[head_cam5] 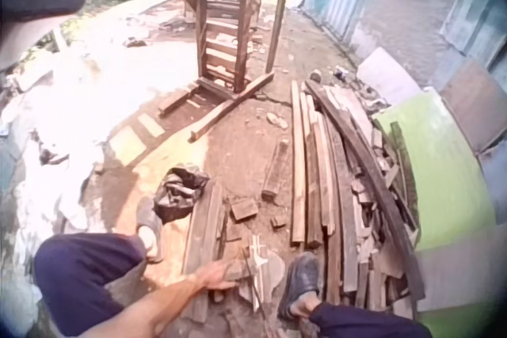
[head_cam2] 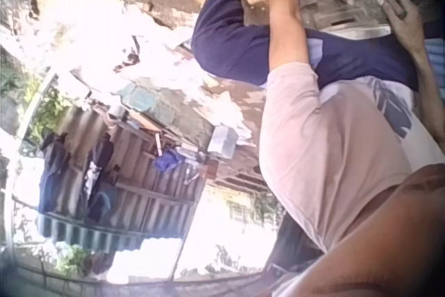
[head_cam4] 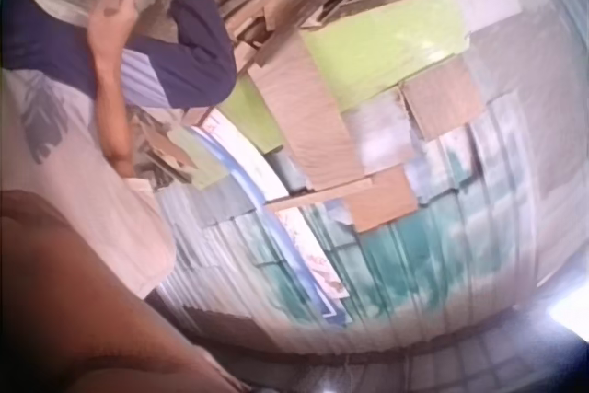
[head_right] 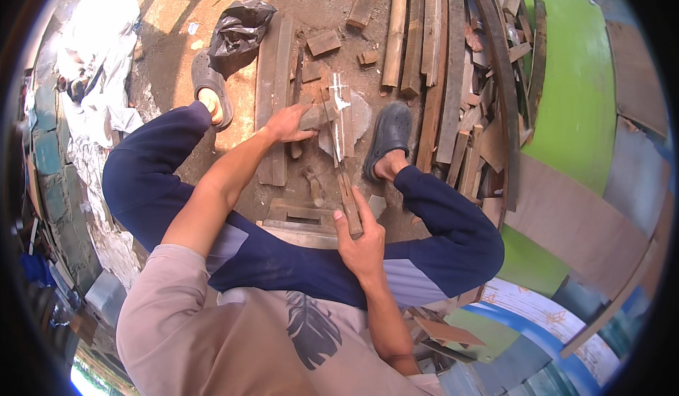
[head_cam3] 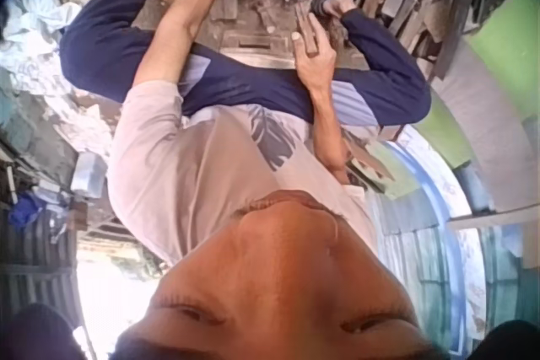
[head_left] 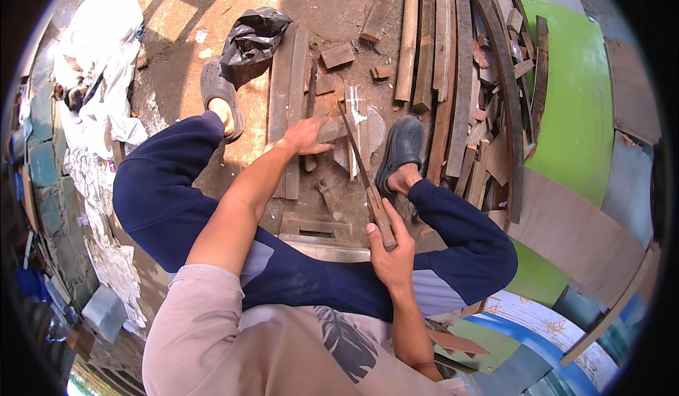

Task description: The person sits on the ground and uses a chisel and hammer to split and shape small wooden pieces. They repeatedly position the wood, strike with the hammer, and adjust the chisel to refine the shape.

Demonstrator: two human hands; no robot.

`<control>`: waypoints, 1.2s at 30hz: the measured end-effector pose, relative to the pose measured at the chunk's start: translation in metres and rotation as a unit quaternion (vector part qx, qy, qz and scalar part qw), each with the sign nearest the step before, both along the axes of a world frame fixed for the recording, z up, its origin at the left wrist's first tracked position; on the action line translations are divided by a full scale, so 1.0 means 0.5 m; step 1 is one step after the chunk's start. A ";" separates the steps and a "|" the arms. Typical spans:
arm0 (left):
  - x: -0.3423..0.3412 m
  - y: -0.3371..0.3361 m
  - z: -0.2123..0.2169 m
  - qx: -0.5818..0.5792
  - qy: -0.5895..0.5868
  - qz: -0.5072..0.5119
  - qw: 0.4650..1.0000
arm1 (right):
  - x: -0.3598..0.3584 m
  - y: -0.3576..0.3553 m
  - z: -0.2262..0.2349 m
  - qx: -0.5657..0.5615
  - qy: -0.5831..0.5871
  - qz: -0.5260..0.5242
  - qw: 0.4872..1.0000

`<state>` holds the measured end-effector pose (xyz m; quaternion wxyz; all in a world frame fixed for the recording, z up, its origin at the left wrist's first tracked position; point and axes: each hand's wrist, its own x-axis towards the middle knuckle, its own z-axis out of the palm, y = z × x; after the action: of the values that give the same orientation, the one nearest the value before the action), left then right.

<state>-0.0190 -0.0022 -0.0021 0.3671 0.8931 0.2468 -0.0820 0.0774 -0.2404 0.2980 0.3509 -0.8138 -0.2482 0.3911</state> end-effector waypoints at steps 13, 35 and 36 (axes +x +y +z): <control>0.009 -0.030 0.045 -0.011 0.081 0.116 0.990 | -0.056 0.025 0.048 -0.036 -0.061 0.101 0.992; 0.017 -0.030 0.035 -0.011 0.112 0.097 0.989 | -0.033 0.147 -0.126 -0.057 -0.110 0.111 0.986; 0.016 -0.028 0.028 -0.013 0.109 0.095 0.989 | -0.042 0.134 -0.105 -0.067 -0.111 0.121 0.984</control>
<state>-0.0108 -0.0162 0.0120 0.3554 0.8466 0.3681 -0.1465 0.0562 -0.1735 0.2457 0.2161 -0.8380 -0.3551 0.3536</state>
